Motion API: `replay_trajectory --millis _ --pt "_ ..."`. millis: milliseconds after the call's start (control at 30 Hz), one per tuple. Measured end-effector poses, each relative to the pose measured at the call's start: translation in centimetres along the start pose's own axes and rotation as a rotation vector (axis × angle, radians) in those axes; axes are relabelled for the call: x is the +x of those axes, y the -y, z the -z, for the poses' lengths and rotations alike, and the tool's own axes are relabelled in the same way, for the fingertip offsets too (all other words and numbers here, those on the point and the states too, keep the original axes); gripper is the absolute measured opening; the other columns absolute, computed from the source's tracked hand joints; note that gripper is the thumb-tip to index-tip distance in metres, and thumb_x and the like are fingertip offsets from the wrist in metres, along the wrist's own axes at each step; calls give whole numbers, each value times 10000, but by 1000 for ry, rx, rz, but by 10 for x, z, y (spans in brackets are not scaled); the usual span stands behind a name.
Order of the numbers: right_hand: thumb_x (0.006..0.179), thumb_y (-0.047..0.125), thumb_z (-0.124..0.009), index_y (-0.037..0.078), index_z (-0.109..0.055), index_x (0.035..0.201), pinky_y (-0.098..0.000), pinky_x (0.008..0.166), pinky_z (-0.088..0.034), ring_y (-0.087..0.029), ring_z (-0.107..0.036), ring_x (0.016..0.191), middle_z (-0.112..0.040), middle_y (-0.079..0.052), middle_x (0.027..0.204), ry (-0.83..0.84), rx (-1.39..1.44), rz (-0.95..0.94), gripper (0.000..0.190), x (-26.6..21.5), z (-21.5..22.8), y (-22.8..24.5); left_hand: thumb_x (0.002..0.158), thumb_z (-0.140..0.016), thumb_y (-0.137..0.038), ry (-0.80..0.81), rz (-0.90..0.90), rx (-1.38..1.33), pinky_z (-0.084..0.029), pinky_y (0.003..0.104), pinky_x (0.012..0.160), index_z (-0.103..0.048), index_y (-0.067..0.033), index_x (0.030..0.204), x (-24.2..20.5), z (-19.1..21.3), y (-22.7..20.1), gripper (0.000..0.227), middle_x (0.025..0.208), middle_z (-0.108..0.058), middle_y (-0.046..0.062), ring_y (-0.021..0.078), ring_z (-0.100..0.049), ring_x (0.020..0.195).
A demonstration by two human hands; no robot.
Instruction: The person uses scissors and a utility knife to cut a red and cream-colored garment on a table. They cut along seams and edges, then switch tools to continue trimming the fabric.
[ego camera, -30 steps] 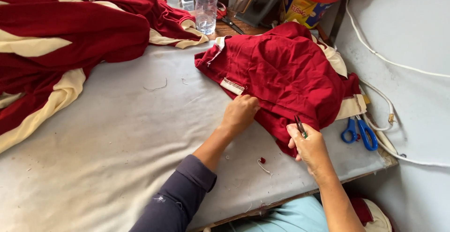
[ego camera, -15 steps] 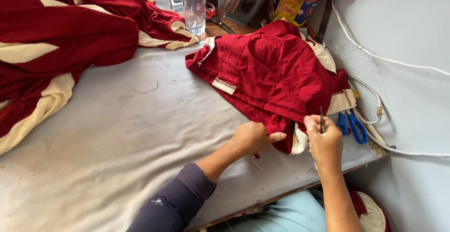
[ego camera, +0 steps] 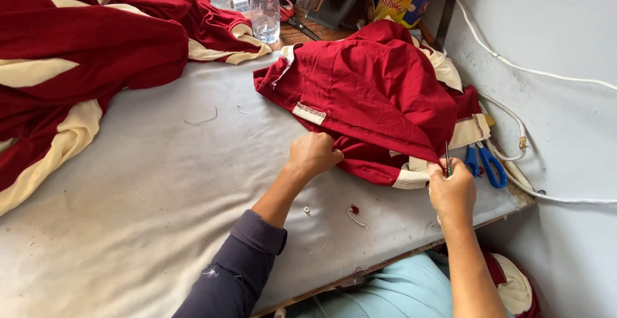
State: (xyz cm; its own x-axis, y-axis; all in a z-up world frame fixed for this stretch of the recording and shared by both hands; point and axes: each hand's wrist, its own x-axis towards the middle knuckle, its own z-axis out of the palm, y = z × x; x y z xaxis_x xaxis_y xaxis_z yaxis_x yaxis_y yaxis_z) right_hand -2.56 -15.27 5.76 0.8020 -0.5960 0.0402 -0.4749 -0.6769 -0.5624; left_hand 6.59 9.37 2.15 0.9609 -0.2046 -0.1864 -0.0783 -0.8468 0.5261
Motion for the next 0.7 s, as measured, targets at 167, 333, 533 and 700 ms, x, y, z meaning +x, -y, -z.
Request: replay_trajectory --millis 167,333,533,700 --pt "793 210 -694 17 -645 886 -309 360 -490 -200 -554 512 -546 -104 595 15 332 -39 220 -14 7 20 769 -569 -414 -119 -126 -43 -521 462 700 -556 -117 823 -1 -6 -4 302 811 -633 128 342 -655 839" --pt "783 188 -719 18 -637 860 -262 276 -417 -149 -452 374 -515 -108 587 12 526 7 204 -30 17 48 699 -683 -323 -432 -564 -428 -512 405 665 -546 -166 900 -52 -6 -70 290 787 -584 70 278 -629 786" --pt "899 257 -627 4 -631 896 -216 298 -400 -106 -431 388 -602 -156 717 62 710 58 253 -42 29 64 777 -649 -296 -74 -333 -804 -507 414 676 -543 -200 1014 -51 -47 -76 276 822 -657 50 260 -650 816" --pt "921 357 -623 6 -546 913 -245 254 -397 -126 -390 343 -462 -109 572 61 694 -22 359 -30 14 36 878 -592 -292 52 -125 -1202 -504 245 582 -622 -206 1017 -46 -41 -74 166 795 -692 32 92 -616 703"
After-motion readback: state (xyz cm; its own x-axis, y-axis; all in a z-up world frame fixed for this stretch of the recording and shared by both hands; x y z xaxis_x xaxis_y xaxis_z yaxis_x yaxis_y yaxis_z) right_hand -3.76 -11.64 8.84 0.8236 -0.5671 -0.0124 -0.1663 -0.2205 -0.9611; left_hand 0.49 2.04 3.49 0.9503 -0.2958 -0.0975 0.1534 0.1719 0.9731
